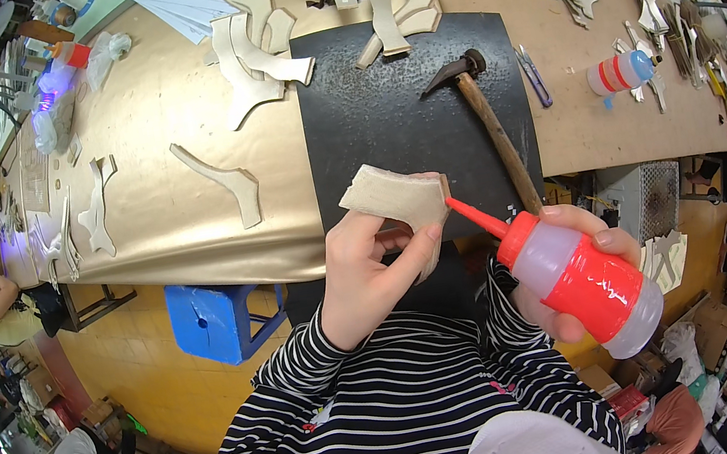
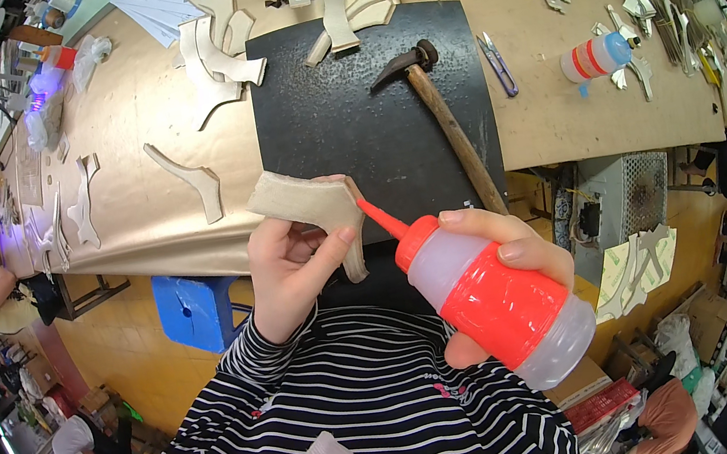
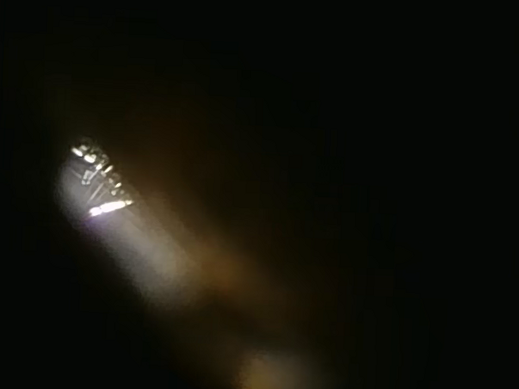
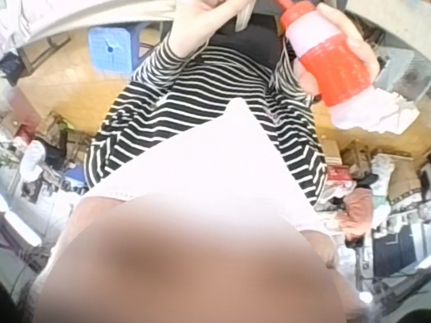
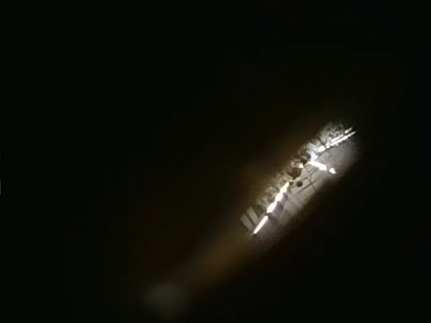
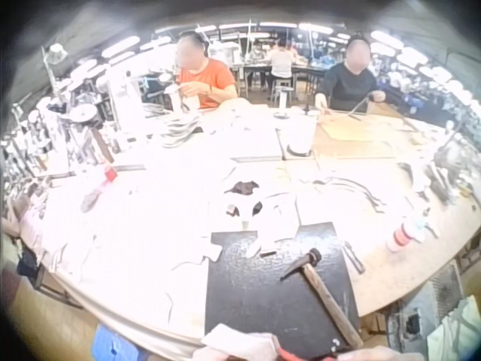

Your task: The person applies glue from a red bottle to the edges of white plastic parts and joins them together on a black work surface. The person handles several parts one at a time, aligns edges, and presses them to bond.

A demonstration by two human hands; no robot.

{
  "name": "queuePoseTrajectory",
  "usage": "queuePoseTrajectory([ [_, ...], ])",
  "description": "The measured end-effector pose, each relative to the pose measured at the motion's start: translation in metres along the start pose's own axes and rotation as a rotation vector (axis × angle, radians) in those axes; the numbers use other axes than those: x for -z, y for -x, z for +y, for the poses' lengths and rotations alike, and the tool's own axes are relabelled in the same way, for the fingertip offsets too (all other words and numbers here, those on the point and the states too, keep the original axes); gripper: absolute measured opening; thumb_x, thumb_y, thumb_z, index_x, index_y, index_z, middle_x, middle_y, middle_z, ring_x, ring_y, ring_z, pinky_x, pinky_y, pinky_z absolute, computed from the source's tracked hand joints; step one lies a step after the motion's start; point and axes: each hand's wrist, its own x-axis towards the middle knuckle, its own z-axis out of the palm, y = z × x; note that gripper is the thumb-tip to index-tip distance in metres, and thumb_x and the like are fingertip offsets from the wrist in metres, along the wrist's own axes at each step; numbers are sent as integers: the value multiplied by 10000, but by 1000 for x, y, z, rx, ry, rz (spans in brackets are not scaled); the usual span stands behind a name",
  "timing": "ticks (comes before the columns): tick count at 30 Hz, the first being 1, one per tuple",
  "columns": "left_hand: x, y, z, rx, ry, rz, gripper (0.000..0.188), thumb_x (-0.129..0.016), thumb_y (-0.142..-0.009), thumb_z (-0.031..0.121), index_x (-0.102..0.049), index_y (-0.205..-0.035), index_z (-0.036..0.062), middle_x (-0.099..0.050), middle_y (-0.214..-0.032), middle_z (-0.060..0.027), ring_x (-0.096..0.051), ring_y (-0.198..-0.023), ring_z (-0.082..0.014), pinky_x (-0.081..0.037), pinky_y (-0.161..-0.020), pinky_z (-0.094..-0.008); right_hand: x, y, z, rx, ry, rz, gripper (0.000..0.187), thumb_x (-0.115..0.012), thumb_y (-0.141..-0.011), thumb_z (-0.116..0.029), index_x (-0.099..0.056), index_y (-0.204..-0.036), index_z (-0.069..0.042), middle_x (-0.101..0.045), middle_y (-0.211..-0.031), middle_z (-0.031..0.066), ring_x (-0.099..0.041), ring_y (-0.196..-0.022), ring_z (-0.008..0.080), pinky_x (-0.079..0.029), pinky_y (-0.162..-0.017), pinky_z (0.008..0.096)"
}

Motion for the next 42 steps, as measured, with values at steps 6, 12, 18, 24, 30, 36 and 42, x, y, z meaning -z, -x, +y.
queuePoseTrajectory([
  [6,1,-4,0,61,282,72,359,-659,-905,52,-533,-1232,-24,-621,-1097,-72,-602,-930,-103,-509,-714,-230,3,1,0,-41,-310,82,812,-741,-768,-558,-386,-1228,9,-531,-1087,212,-664,-810,377,-600,-616,323],
  [12,6,-5,-3,165,479,82,331,-669,-897,48,-557,-1201,-22,-633,-1072,-59,-561,-822,-80,-438,-645,-227,-18,6,3,-31,-629,657,866,-736,-717,-639,-401,-1203,-5,-549,-1054,164,-635,-802,291,-514,-591,296],
  [18,4,-1,-4,137,381,52,289,-669,-901,52,-597,-1163,-43,-654,-1045,-77,-575,-829,-78,-456,-658,-228,-13,8,6,-49,-88,192,800,-608,-834,-648,-373,-1170,39,-470,-1112,183,-651,-804,378,-554,-604,361],
  [24,2,1,-3,89,338,56,278,-653,-913,45,-588,-1168,-44,-649,-1052,-85,-594,-868,-82,-480,-670,-216,-5,-1,5,39,-13,-1,796,-664,-827,-577,-348,-1185,59,-490,-1123,243,-655,-775,377,-588,-603,324],
  [30,2,2,-1,80,324,37,272,-645,-912,18,-582,-1169,-44,-643,-1052,-87,-604,-876,-90,-495,-688,-223,-11,-6,4,57,5,60,798,-694,-814,-552,-348,-1205,52,-573,-1070,359,-662,-797,331,-580,-655,281],
  [36,3,3,-1,75,334,46,274,-649,-906,11,-580,-1163,-55,-645,-1042,-92,-604,-870,-90,-497,-680,-223,-13,-5,-1,-29,-98,49,815,-731,-788,-530,-343,-1213,47,-583,-1058,358,-661,-816,310,-569,-653,266],
  [42,5,3,-1,94,338,40,270,-652,-906,18,-584,-1154,-62,-651,-1024,-96,-601,-850,-84,-488,-668,-217,-9,-9,-7,-67,-68,34,828,-763,-764,-512,-352,-1226,38,-582,-1074,354,-657,-870,300,-556,-675,255],
])
